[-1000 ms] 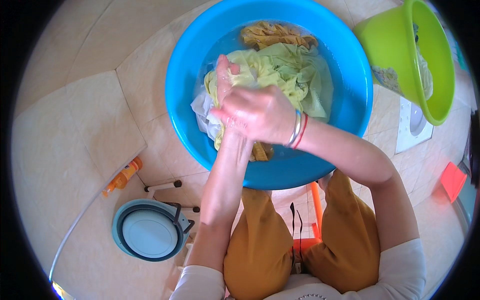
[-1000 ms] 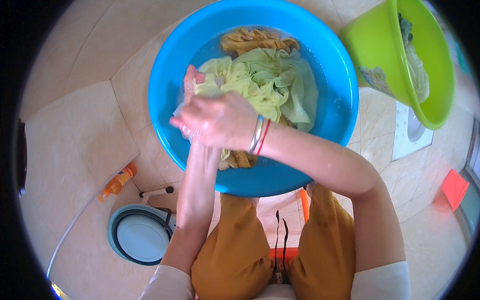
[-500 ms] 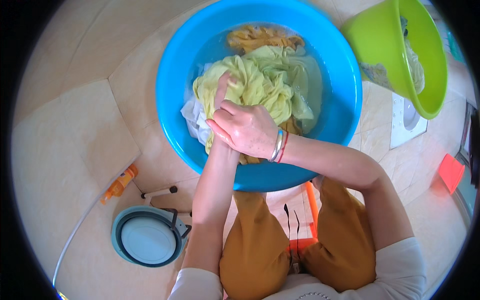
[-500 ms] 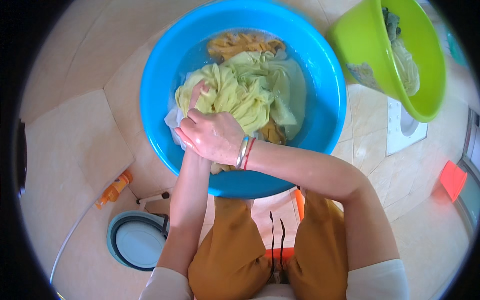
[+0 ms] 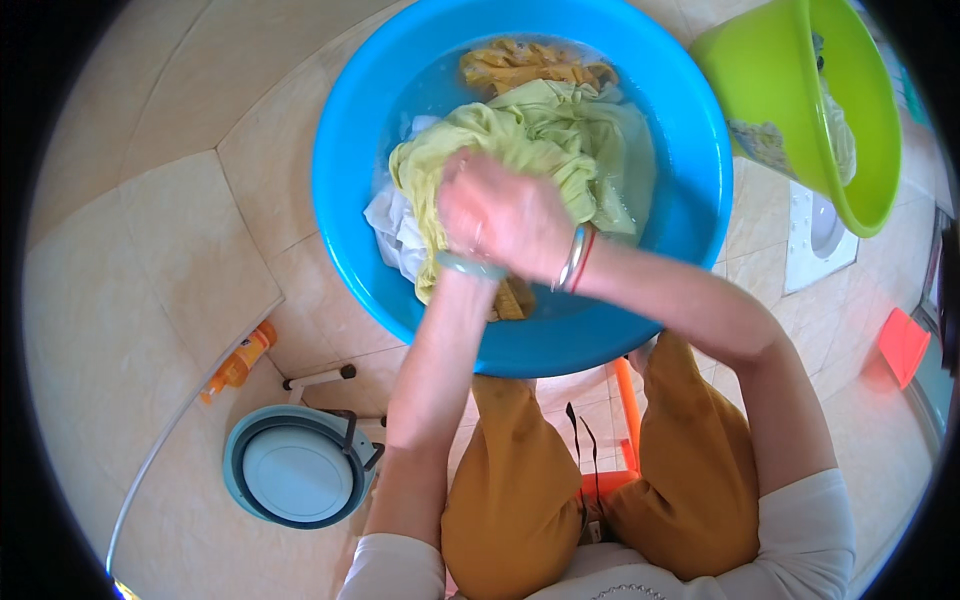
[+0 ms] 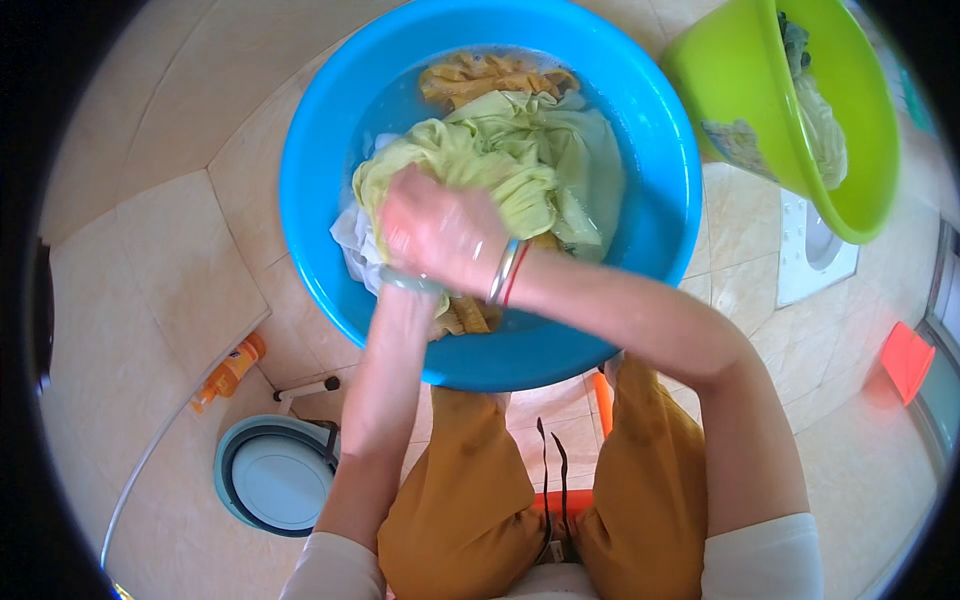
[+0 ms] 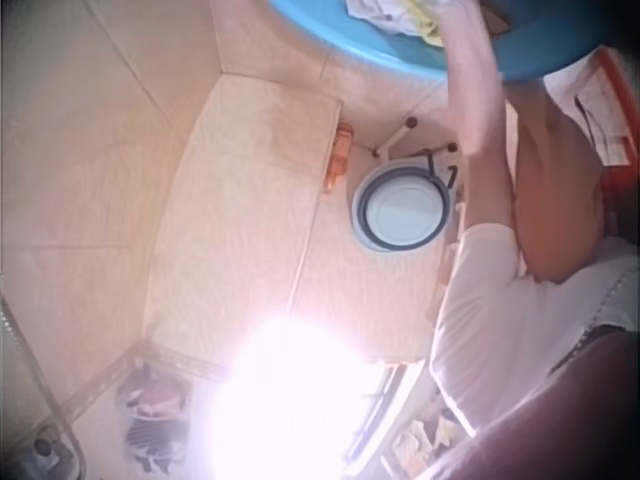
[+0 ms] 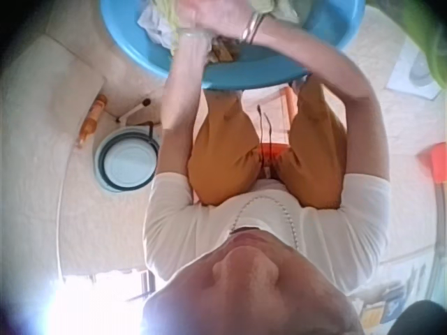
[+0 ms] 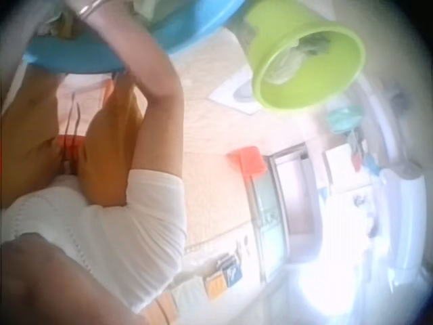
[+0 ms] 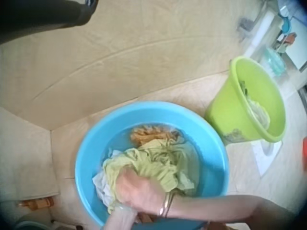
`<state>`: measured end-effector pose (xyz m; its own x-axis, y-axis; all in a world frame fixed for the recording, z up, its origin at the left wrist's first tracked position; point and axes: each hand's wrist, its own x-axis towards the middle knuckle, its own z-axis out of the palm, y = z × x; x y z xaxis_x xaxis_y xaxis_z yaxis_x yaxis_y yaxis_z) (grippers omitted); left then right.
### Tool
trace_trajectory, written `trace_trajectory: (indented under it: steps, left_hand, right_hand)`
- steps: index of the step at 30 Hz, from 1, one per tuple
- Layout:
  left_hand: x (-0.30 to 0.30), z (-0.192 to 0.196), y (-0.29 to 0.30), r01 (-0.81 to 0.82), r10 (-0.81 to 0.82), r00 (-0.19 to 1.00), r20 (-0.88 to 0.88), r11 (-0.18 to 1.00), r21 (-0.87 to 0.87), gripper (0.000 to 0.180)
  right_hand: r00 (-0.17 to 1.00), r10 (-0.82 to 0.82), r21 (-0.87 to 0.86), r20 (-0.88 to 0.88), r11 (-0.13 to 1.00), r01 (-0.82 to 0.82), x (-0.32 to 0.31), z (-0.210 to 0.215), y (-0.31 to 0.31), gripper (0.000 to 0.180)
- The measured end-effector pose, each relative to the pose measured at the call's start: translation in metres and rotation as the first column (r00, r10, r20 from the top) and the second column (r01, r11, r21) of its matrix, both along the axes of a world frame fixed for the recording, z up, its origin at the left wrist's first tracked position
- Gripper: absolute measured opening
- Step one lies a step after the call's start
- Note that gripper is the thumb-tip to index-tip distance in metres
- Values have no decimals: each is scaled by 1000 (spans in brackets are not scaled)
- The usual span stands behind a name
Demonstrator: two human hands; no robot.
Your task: The person is hand-washing clothes in a blue basin filled with soapy water. They repeatedly submerge, scrub, and wring out a yellow garment and other items, transferring them between the blue basin and a green bucket.
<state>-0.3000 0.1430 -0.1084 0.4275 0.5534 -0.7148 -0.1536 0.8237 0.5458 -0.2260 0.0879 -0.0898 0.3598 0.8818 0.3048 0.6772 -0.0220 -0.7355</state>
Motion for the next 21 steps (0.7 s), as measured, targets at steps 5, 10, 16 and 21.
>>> trace_trajectory:
  steps: [5, 10, 16, 21]
  left_hand:
    - [-24, -18, 0, -51, 39, 996, 84, 987, 150, 33]
    - [26, 14, -23, -123, 120, 991, -52, 990, -66, 37]
    - [6, -3, -18, -52, 47, 996, 72, 995, 80, 34]
    - [-25, -36, 4, -24, -22, 938, 346, 991, 129, 30]
  right_hand:
    - [994, 95, 61, -47, 994, -92, -10, 1, 12, 23]
    - [996, -86, -280, -35, 957, 73, 49, -57, 19, 20]
    - [998, -3, -101, -62, 995, -3, -4, -10, -3, 23]
    - [991, 105, 117, 80, 987, -114, -17, 14, 2, 16]
